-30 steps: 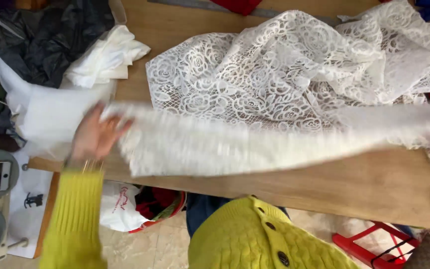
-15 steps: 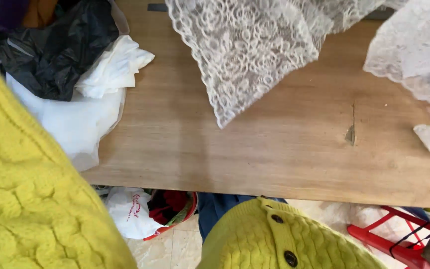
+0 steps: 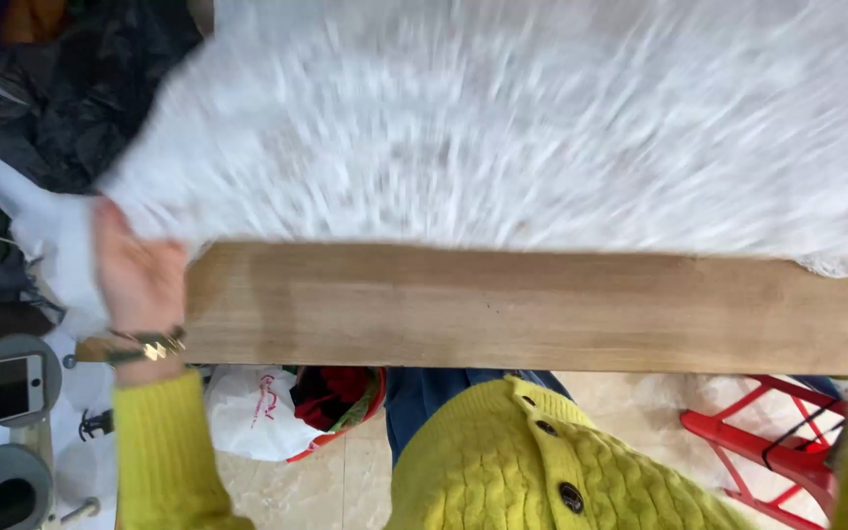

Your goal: Cutting a piece of white lace fabric with scissors, then measuring and marking it on a work table for garment construction.

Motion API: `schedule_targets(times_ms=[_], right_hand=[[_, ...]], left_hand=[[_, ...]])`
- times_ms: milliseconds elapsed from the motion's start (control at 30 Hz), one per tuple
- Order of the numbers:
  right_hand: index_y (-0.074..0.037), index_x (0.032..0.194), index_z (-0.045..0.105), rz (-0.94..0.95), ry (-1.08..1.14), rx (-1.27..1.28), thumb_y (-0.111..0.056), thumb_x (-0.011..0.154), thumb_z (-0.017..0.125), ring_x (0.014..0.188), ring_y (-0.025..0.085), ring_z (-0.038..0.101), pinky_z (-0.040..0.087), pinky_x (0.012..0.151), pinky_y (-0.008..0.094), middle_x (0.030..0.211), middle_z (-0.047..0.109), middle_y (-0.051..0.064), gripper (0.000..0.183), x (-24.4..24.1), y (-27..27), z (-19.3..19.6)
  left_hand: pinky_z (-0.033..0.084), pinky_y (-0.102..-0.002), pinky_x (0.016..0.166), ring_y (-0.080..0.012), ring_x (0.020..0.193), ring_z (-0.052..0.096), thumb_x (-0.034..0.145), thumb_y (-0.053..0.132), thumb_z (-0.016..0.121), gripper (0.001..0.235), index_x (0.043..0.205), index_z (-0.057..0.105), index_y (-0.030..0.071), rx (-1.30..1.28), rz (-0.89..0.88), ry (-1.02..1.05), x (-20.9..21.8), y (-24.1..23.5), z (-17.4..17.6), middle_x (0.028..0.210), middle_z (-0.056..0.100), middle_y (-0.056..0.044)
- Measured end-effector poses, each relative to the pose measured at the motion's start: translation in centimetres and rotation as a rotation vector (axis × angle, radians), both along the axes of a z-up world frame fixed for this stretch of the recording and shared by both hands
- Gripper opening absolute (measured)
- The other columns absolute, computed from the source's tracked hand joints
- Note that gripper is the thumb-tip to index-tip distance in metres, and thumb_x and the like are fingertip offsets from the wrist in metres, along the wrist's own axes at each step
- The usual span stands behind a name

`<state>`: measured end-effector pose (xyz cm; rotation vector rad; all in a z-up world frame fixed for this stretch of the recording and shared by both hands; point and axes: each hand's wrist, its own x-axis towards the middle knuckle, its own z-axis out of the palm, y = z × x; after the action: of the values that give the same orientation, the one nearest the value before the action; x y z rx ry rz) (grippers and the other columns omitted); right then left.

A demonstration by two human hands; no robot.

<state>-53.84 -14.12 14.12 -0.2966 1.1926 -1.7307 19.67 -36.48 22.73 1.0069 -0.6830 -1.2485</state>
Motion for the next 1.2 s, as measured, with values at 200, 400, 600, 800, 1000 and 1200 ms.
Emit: schedule_targets(times_ms=[200,400,600,800,1000,1200], right_hand=[[-0.033,0.132,0.06,0.014,0.231,0.399,-0.059,0.113,0.044,0.121,0.005,0.064,0.052,0.107,0.029,0.125,0.067,-0.014,0.036,2.1,4.2,-9.7],[-0.018,0.165,0.019,-0.281,0.438,0.625,-0.03,0.112,0.063,0.08,-0.004,0.064,0.066,0.073,0.013,0.121,0.065,-0.007,0.069,2.2,6.9,-12.7],[-0.021,0.139,0.057,-0.359,0.927,0.662,-0.011,0.115,0.061,0.095,0.009,0.057,0.05,0.087,0.029,0.102,0.055,-0.006,0.027,0.3,6.1,-14.3],[-0.006,0.131,0.072,-0.179,1.308,0.664,-0.007,0.118,0.071,0.074,0.012,0.051,0.049,0.062,0.031,0.093,0.06,0.001,0.013,0.7,5.0,-15.2],[-0.011,0.127,0.076,-0.063,1.529,0.842,-0.025,0.116,0.08,0.11,0.035,0.052,0.023,0.097,0.067,0.097,0.068,0.007,0.018,-0.9,4.6,-16.1],[-0.006,0.133,0.07,-0.035,1.541,0.926,-0.023,0.101,0.084,0.12,0.048,0.044,0.016,0.094,0.072,0.129,0.058,0.025,0.038,0.0,4.1,-15.4]], left_hand=[[0.046,-0.031,0.075,-0.0153,0.092,0.057,0.105,0.036,0.051,0.022,0.103,0.053,0.014,0.549,0.074,-0.69,2.5,7.7,-13.5,0.105,0.057,-0.002],[0.045,-0.05,0.084,-0.036,0.104,0.06,0.099,0.035,0.066,0.035,0.116,0.06,0.005,0.316,0.074,-1.384,3.9,9.4,-18.8,0.115,0.065,-0.016],[0.047,-0.05,0.08,-0.0334,0.097,0.063,0.094,0.015,0.076,0.015,0.106,0.072,0.009,-0.051,0.22,-1.575,2.5,7.8,-19.3,0.104,0.073,-0.01],[0.05,-0.045,0.073,-0.0251,0.081,0.063,0.095,0.025,0.075,0.027,0.115,0.069,0.007,0.137,0.17,-1.443,2.9,6.3,-20.6,0.089,0.069,-0.007],[0.043,-0.046,0.067,-0.0233,0.071,0.065,0.098,0.033,0.068,0.024,0.083,0.068,0.015,0.151,0.187,-1.492,3.7,5.4,-21.4,0.079,0.071,0.0],[0.049,-0.046,0.077,-0.026,0.084,0.07,0.1,0.041,0.061,0.028,0.098,0.07,0.015,0.247,0.059,-1.438,4.6,5.0,-22.0,0.094,0.076,-0.003]])
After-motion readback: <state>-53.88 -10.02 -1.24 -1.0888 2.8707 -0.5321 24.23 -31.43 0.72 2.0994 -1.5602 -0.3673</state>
